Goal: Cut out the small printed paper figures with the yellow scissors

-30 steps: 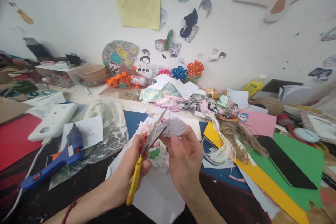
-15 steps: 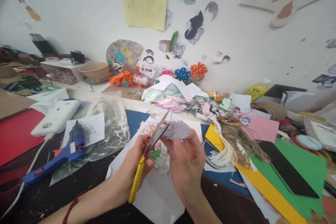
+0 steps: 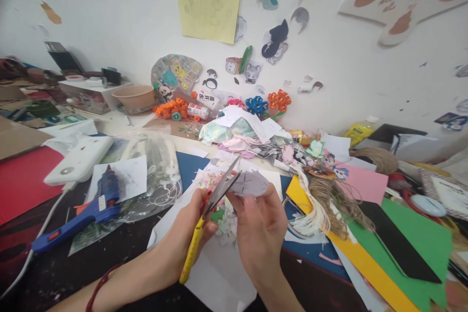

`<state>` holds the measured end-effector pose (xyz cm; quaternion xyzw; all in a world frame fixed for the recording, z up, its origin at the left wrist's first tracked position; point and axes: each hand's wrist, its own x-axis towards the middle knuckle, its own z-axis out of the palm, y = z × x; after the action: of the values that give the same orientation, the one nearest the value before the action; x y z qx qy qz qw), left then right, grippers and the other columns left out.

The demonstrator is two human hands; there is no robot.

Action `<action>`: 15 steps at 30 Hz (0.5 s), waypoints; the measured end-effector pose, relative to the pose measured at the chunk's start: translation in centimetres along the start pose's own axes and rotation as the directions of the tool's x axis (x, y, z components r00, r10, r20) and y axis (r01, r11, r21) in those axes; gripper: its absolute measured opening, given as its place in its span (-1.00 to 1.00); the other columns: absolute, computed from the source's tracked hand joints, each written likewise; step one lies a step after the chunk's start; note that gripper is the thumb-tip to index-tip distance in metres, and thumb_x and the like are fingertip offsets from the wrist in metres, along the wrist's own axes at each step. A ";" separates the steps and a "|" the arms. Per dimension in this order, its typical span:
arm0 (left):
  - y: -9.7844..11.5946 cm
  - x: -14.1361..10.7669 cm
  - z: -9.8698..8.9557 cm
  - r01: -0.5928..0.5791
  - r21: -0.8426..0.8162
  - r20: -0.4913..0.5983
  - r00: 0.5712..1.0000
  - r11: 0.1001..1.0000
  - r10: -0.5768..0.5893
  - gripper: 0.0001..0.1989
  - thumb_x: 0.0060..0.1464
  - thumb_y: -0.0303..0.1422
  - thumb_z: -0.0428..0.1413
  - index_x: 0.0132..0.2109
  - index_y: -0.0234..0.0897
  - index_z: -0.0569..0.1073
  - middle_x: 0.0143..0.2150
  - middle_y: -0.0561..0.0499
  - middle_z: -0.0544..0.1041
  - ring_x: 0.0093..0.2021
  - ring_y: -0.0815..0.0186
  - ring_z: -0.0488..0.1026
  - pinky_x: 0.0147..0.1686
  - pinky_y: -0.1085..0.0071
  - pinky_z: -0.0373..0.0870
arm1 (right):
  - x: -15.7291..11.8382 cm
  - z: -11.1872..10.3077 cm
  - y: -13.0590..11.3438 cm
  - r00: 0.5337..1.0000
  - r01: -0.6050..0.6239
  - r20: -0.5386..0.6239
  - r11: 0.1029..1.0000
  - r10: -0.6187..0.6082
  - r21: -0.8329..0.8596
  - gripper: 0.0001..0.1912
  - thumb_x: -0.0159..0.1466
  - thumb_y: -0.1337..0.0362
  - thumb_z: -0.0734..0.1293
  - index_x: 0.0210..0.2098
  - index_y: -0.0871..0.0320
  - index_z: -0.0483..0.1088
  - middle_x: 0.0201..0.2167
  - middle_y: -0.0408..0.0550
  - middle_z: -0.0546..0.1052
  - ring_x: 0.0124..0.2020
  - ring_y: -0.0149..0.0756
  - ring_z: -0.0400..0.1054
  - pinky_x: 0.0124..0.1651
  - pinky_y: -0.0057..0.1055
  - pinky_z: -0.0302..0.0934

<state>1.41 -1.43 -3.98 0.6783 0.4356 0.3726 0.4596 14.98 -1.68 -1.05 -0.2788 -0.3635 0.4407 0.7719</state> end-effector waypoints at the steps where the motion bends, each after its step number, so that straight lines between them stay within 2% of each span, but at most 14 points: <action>1: 0.1 0.0 0.0 0.005 -0.001 -0.010 1.000 1.000 -0.005 -0.74 0.18 -0.23 0.08 -0.10 -0.18 0.17 -0.33 0.11 0.31 -0.40 0.36 0.20 -0.40 0.40 0.11 | 0.0 0.0 0.0 1.000 -0.003 -0.001 1.000 0.003 -0.006 -0.87 0.29 0.34 0.42 -0.22 -0.01 0.60 -0.18 -0.15 0.68 -0.12 -0.41 0.58 -0.01 -0.46 0.48; 8: 0.9 0.1 -0.1 0.012 0.016 -0.002 1.000 1.000 -0.012 -0.79 0.16 -0.32 0.08 -0.12 -0.20 0.18 -0.34 0.12 0.32 -0.40 0.38 0.19 -0.40 0.42 0.17 | -0.1 0.0 0.1 0.998 -0.017 -0.057 0.998 0.013 -0.064 -0.86 0.27 0.30 0.43 -0.19 -0.03 0.58 -0.18 -0.13 0.66 -0.13 -0.31 0.56 0.02 -0.25 0.48; 15: 1.2 0.2 -0.3 0.016 -0.051 -0.028 0.999 0.999 -0.018 -0.82 0.18 -0.30 0.10 -0.18 -0.19 0.21 -0.37 0.11 0.31 -0.42 0.38 0.18 -0.41 0.44 0.20 | 0.0 0.2 0.0 0.998 -0.013 -0.054 1.000 0.012 -0.018 -0.85 0.26 0.34 0.44 -0.19 0.01 0.60 -0.20 -0.17 0.67 -0.15 -0.42 0.57 -0.02 -0.48 0.47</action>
<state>1.45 -1.42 -2.73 0.6572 0.4384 0.3894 0.4735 14.82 -1.67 -0.91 -0.2999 -0.3450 0.4346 0.7760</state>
